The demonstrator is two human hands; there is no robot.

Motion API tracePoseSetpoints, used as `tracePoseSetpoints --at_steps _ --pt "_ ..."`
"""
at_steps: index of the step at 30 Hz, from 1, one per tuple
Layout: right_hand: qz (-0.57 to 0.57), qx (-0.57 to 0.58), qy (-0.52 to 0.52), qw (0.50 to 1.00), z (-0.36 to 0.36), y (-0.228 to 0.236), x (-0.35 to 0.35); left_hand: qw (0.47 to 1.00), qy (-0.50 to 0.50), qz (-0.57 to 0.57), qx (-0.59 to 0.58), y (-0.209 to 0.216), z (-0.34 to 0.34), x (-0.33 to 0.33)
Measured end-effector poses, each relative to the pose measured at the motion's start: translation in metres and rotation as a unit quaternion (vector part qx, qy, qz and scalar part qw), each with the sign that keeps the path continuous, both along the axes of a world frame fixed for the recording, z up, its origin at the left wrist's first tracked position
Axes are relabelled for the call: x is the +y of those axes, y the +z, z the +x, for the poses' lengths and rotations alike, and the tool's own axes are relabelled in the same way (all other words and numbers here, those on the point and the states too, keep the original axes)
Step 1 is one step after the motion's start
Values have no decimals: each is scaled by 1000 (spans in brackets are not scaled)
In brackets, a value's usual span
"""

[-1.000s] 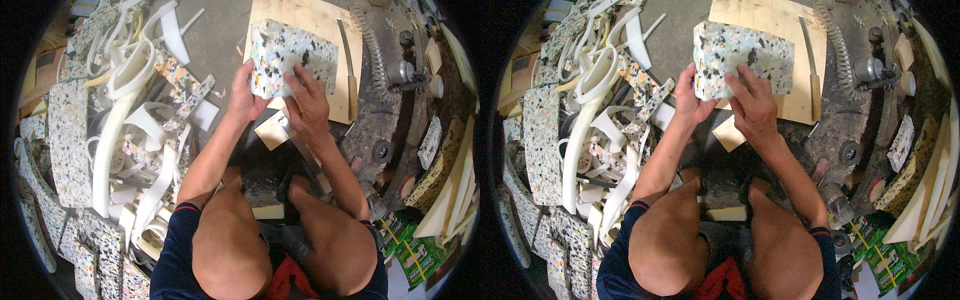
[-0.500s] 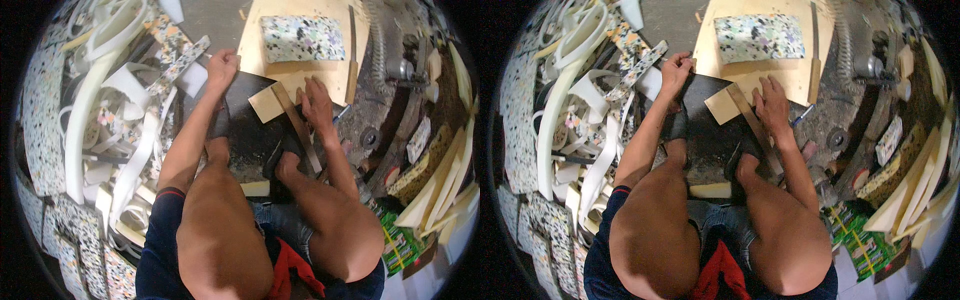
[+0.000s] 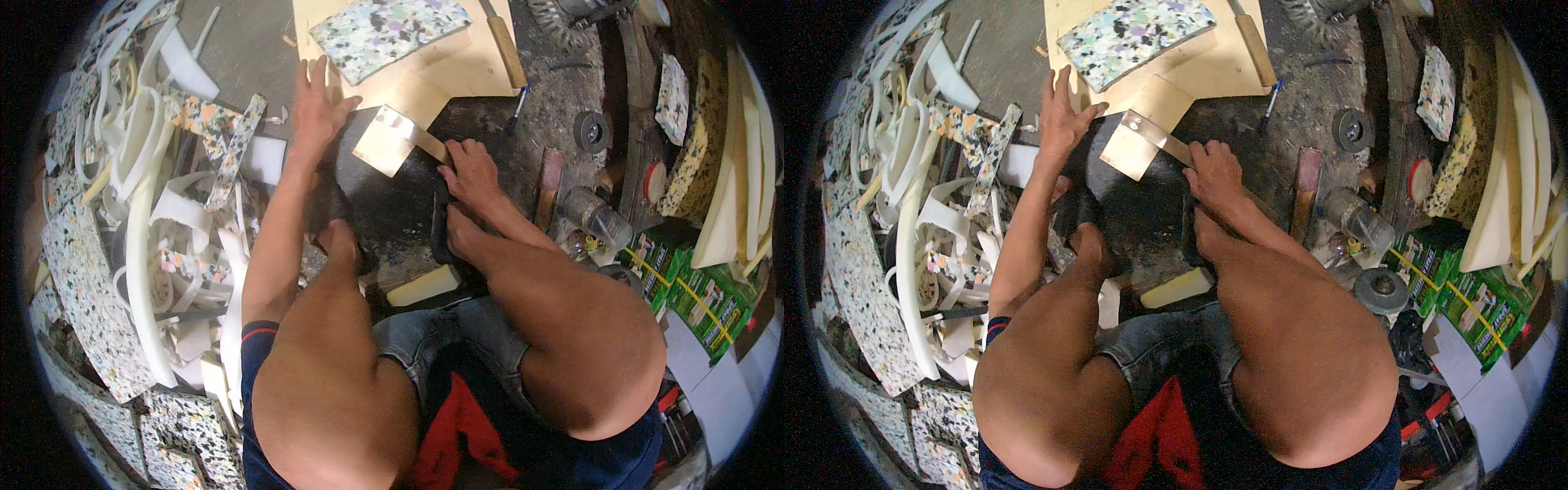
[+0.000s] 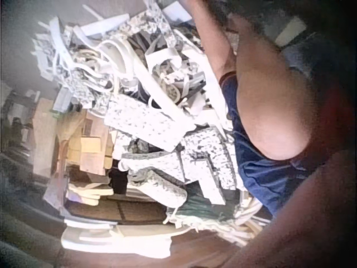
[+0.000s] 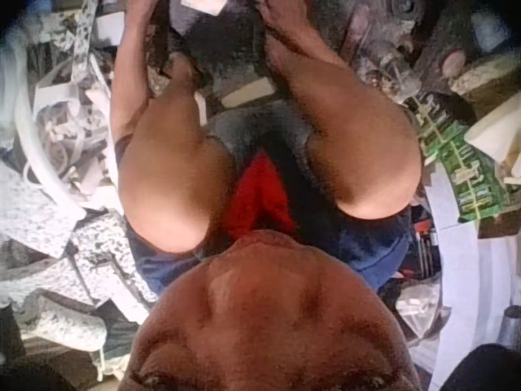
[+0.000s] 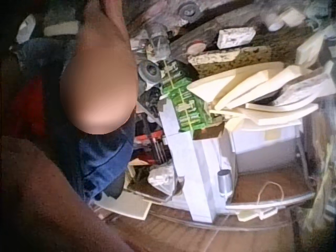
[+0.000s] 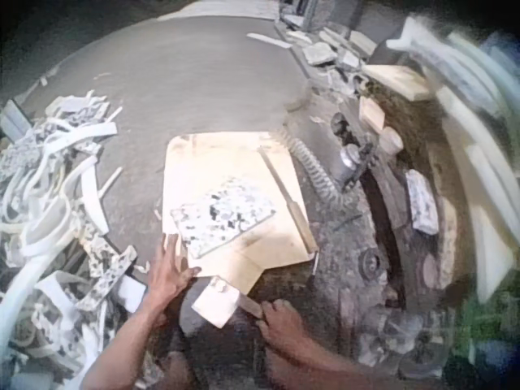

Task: The person sits on the floor and assembles white plastic components. They use a metal ruler to measure and mark pieces, a spray gun to apply adhesive, and a knife to trim excess material. The person repeatedly aligns, sprays, and presses parts together to form larger assemblies.

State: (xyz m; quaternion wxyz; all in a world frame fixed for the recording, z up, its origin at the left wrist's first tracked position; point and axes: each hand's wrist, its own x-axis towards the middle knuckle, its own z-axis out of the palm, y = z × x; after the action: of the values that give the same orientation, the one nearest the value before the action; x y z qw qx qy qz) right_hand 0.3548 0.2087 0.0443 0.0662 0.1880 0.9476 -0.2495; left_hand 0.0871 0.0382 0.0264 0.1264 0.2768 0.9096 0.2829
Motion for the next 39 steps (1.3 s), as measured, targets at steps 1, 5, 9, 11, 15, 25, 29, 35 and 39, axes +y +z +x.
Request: tracePoseSetpoints --at_steps 1,5,9,11,15,25,29,35,39 --pt "-1 9 -4 1000 0 -2 0 1000 -7 -20 17 2 -1 4" --pt "-11 -9 -18 1000 1 -4 -4 996 -37 -63 56 8 -5 25" --pt "-7 -4 -20 1000 1 -4 -4 998 -44 -38 33 2 -5 41" --pt "-15 6 -24 1000 0 -3 -3 998 -41 -11 45 -2 -6 45" --pt "-36 23 -25 999 0 -2 -1 992 83 55 77 -4 -40 51" --pt "-37 26 -26 999 -1 -3 -1 997 15 71 31 31 -37 45" --pt "-23 30 -20 999 1 -5 -2 993 14 119 18 38 -8 37" --pt "-24 31 -29 999 1 -8 -1 991 43 123 -25 47 -10 37" --pt "-44 15 -48 998 5 -4 7 966 144 161 -140 33 -21 25"
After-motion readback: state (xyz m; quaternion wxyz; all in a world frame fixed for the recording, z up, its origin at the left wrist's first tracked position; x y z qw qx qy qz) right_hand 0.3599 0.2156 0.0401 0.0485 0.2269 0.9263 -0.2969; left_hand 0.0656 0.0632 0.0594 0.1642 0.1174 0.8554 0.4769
